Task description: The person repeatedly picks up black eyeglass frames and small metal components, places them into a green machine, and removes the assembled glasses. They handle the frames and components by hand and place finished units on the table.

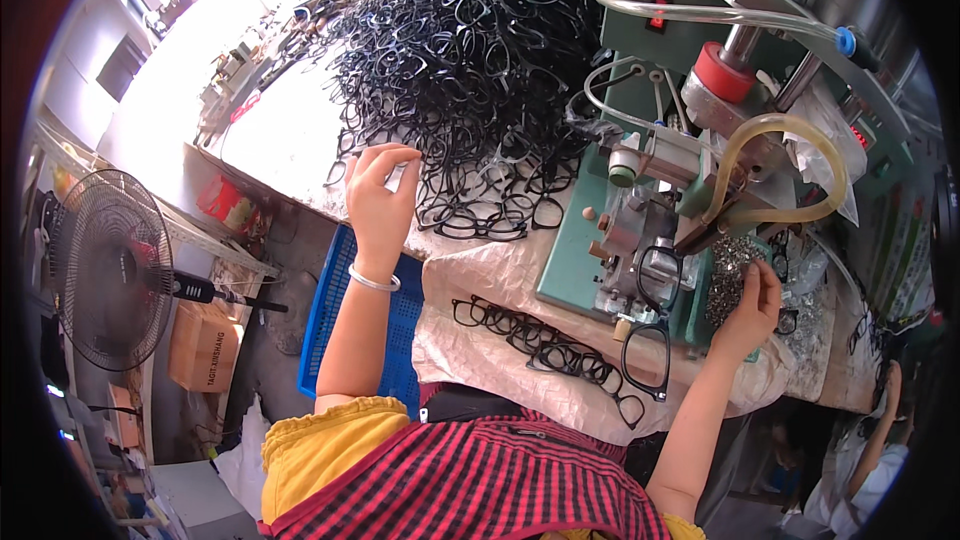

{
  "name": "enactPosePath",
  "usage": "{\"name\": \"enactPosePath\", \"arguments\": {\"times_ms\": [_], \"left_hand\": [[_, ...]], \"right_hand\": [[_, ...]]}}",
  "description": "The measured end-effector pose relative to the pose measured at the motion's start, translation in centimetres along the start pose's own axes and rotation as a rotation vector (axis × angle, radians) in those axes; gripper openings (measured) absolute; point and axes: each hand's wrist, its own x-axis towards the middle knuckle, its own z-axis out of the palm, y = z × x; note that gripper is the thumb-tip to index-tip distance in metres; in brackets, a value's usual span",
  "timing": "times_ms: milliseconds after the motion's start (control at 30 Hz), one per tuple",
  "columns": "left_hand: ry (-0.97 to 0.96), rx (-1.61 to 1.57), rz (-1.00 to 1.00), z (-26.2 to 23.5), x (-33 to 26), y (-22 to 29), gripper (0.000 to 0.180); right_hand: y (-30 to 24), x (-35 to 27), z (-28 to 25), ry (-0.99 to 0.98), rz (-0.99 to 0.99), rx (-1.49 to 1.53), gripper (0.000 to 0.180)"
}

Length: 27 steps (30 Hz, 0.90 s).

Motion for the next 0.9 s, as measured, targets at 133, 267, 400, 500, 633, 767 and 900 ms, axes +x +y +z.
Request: {"name": "enactPosePath", "arguments": {"times_ms": [133, 267, 400, 500, 633, 767, 900], "left_hand": [[-0.04, 0.111, -0.126, 3.3, 1.0, -3.9, 0.014], [-0.086, 0.005, -0.659, 10.2, 2.4, -13.5, 0.047], [0.002, 0.151, -0.328, 12.7, 1.7, -13.8, 0.033], [0.19, -0.153, 0.052, 10.8, 2.4, -3.2, 0.012], [-0.258, -0.908, -0.247, 11.1, -0.1, 1.4, 0.016], [-0.318, -1.144, -0.549, 11.8, -2.5, 4.3, 0.019], [-0.462, -1.296, -0.724, 9.3, -5.0, 6.9, 0.027]], "right_hand": [[-1.1, -0.5, -0.2, -0.093, -0.04, -0.084, 0.015], [-0.6, -1.7, -1.7, -0.105, -0.076, -0.21, 0.013], [-1.1, -3.1, -5.6, -0.016, -0.203, -0.471, 0.015], [-1.8, -4.1, -7.9, 0.031, -0.137, -0.495, 0.013], [-7.7, -2.9, -2.9, -0.323, -0.193, -0.204, 0.014], [-7.9, -1.9, 3.5, -0.385, -0.057, 0.091, 0.031], [-7.9, -3.5, 5.1, -0.337, 0.068, 0.28, 0.038]]}}
